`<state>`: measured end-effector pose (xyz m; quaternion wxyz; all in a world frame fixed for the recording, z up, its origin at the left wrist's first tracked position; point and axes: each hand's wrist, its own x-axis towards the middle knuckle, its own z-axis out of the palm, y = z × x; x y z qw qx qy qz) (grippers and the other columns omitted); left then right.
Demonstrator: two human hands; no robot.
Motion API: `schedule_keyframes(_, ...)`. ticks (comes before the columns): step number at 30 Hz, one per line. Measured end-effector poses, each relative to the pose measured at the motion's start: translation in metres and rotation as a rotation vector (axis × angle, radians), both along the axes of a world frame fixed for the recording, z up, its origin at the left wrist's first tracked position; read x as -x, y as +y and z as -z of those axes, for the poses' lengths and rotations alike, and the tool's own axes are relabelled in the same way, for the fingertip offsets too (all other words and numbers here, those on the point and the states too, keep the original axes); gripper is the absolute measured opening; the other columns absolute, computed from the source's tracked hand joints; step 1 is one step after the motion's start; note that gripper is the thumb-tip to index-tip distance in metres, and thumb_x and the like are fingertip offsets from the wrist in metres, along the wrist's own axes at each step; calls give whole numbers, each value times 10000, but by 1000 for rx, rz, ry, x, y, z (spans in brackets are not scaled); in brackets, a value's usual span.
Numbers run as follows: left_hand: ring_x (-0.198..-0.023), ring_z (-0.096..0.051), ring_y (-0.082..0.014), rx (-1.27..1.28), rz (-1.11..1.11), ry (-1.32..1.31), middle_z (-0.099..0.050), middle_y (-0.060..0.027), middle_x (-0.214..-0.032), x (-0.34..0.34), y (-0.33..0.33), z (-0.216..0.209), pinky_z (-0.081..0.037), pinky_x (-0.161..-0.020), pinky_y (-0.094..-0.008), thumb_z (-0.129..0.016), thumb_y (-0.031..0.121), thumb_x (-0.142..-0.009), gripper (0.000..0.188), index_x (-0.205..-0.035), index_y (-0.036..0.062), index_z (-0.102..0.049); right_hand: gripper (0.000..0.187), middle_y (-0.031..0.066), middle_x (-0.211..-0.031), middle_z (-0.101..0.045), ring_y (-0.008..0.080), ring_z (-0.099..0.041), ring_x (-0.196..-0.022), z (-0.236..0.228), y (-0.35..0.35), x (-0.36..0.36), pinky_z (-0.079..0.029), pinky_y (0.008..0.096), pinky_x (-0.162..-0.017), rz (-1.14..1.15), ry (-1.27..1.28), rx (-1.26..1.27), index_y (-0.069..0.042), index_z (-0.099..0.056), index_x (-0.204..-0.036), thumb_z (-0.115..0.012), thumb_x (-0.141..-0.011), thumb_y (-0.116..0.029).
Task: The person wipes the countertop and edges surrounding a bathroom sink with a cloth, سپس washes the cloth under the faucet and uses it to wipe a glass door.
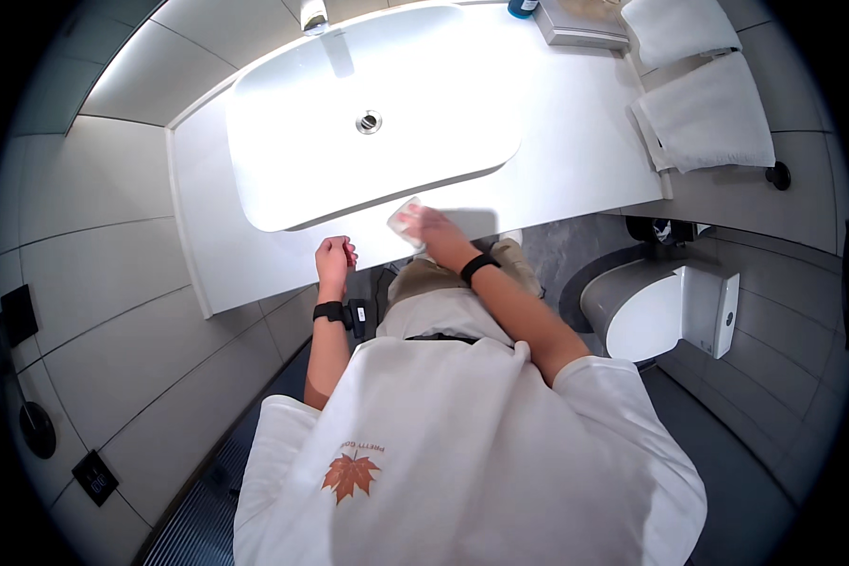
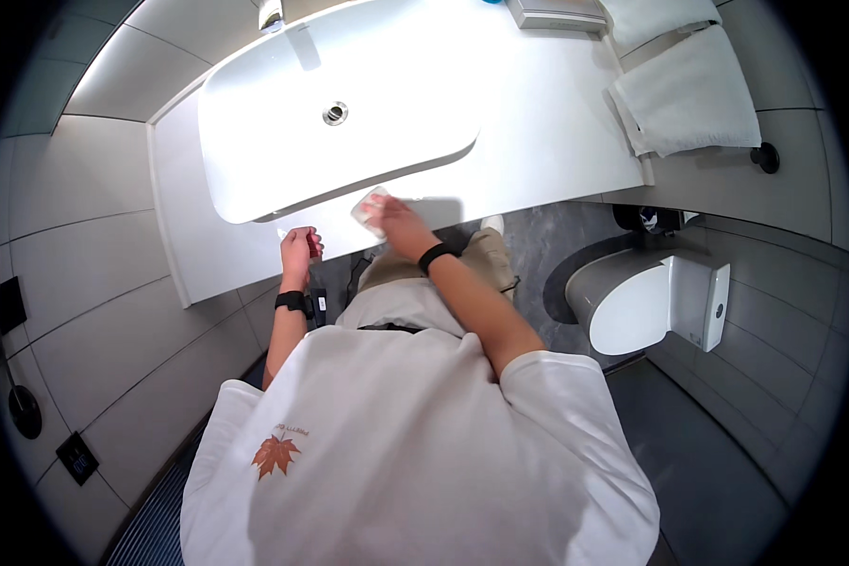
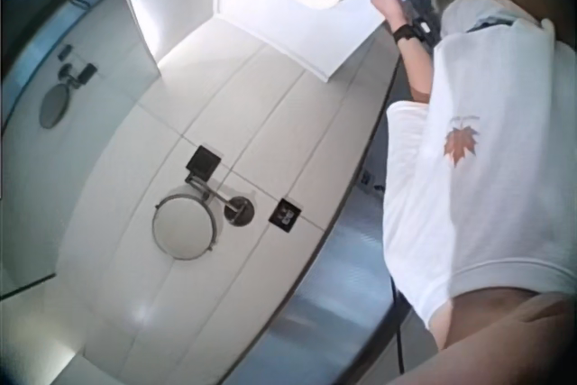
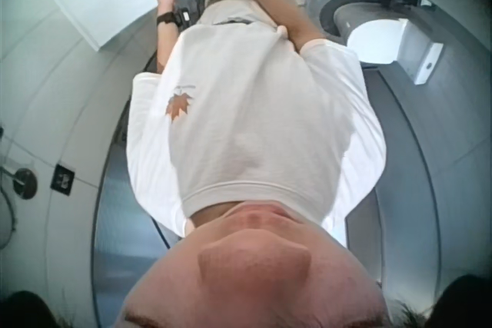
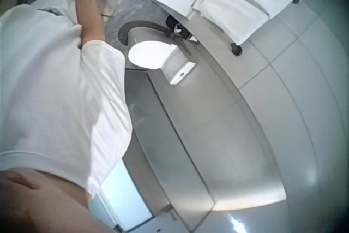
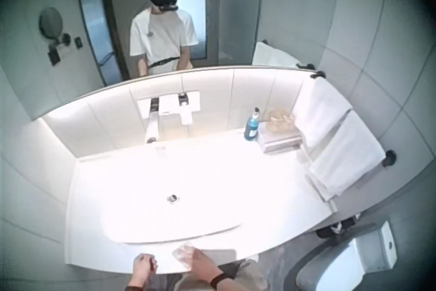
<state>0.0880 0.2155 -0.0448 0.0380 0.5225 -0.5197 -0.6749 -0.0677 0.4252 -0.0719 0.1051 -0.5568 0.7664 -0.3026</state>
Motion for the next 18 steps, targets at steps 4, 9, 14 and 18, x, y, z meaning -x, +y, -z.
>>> schedule_keyframes(4,-585,-567,-151,48,-80,3,-610,-52,-717,9,13,0,-474,-544,-279,-511,157,-960,182,-909,12,-608,250,79,-1287,-641,316,-503,-1314,4,88,64,-410,414,-1117,240,-25,108,-96,-714,-1101,-603,-878,-67)
schedule_keyframes(9,-553,-538,-129,47,-245,15,-591,-37,-685,15,48,4,-410,-484,-258,-519,153,-959,160,-877,36,-590,352,136,-1414,-559,358,-410,-1395,-8,227,157,-303,439,-1178,609,-139,-102,-62,-673,-1163,-483,-875,8)
schedule_keyframes(14,-581,-535,-129,141,-192,-125,-591,-34,-694,30,80,16,-415,-515,-274,-546,179,-950,185,-865,30,-616,454,75,-1419,-570,365,-428,-1383,-6,343,221,-380,404,-1136,861,17,-138,-70,-699,-1082,-441,-763,125)
schedule_keyframes(18,-652,-539,-129,340,-225,-234,-607,-31,-730,27,84,54,-441,-589,-282,-570,195,-933,198,-864,18,-630,399,65,-1386,-600,319,-459,-1365,-2,360,248,-419,380,-1106,1035,-43,-129,-73,-742,-1014,-469,-785,108)
